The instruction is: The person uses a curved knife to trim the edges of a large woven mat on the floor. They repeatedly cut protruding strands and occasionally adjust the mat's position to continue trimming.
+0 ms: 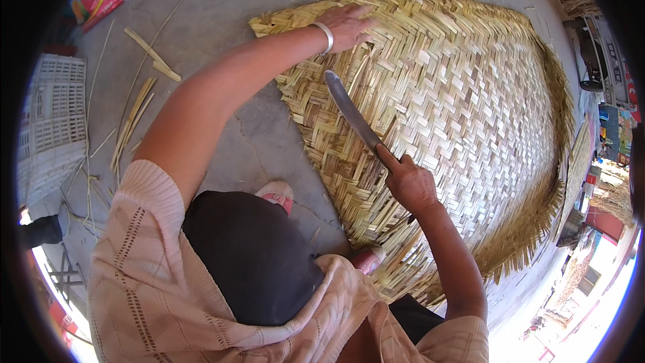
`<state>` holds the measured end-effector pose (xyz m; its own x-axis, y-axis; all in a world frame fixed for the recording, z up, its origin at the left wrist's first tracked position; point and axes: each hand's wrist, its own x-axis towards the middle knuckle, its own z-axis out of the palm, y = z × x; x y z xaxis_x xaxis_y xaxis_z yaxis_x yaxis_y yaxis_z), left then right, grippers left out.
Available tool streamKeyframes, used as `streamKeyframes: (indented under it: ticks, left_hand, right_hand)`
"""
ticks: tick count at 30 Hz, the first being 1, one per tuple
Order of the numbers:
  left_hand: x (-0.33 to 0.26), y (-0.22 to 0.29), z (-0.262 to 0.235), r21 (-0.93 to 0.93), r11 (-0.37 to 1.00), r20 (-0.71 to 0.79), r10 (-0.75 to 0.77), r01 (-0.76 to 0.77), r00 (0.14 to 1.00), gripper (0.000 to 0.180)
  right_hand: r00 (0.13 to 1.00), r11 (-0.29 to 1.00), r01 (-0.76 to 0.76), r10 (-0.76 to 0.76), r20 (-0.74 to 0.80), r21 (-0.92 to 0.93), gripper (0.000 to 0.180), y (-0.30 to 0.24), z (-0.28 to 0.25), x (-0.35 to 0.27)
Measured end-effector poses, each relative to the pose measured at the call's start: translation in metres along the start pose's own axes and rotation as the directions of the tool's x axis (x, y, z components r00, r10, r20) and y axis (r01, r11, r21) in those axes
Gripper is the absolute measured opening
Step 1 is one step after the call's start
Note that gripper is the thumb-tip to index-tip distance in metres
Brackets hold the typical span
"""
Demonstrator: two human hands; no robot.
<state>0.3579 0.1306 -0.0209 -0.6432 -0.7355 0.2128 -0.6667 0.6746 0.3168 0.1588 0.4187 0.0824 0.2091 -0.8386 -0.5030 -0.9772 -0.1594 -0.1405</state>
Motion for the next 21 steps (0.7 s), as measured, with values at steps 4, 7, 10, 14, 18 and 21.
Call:
streamKeyframes:
  ticks: [4, 7, 10, 14, 18, 21]
  left_hand:
    - [0.029, 0.015, -0.017, 0.231, 0.885, 0.488, 0.253, -0.403, 0.836, 0.037]
    - [0.042, 0.024, -0.025, 0.237, 0.912, 0.642, 0.111, -0.334, 0.759, 0.038]
    - [0.046, 0.027, -0.031, 0.271, 0.887, 0.697, 0.086, -0.373, 0.712, 0.041]
    - [0.044, 0.03, -0.033, 0.273, 0.891, 0.69, 0.082, -0.363, 0.719, 0.034]
    - [0.036, 0.028, -0.025, 0.318, 0.793, 0.742, 0.133, -0.52, 0.657, 0.02]
    - [0.031, 0.024, -0.012, 0.313, 0.785, 0.714, 0.176, -0.534, 0.678, 0.017]
  right_hand:
    - [0.999, 0.995, -0.039, 0.039, -0.002, -0.095, 0.053, 0.008, -0.019, 0.021]
    - [0.997, 0.995, -0.081, 0.08, -0.022, -0.063, 0.052, 0.012, -0.029, 0.04]
    - [0.995, 0.994, -0.102, 0.103, 0.011, -0.044, 0.053, 0.015, -0.035, 0.058]
    - [0.99, 0.992, -0.124, 0.123, 0.069, 0.004, 0.052, 0.019, -0.035, 0.068]
    - [0.987, 0.99, -0.142, 0.141, 0.076, 0.003, 0.052, 0.024, -0.026, 0.075]
    - [0.985, 0.988, -0.151, 0.149, 0.09, 0.019, 0.053, 0.028, -0.015, 0.08]
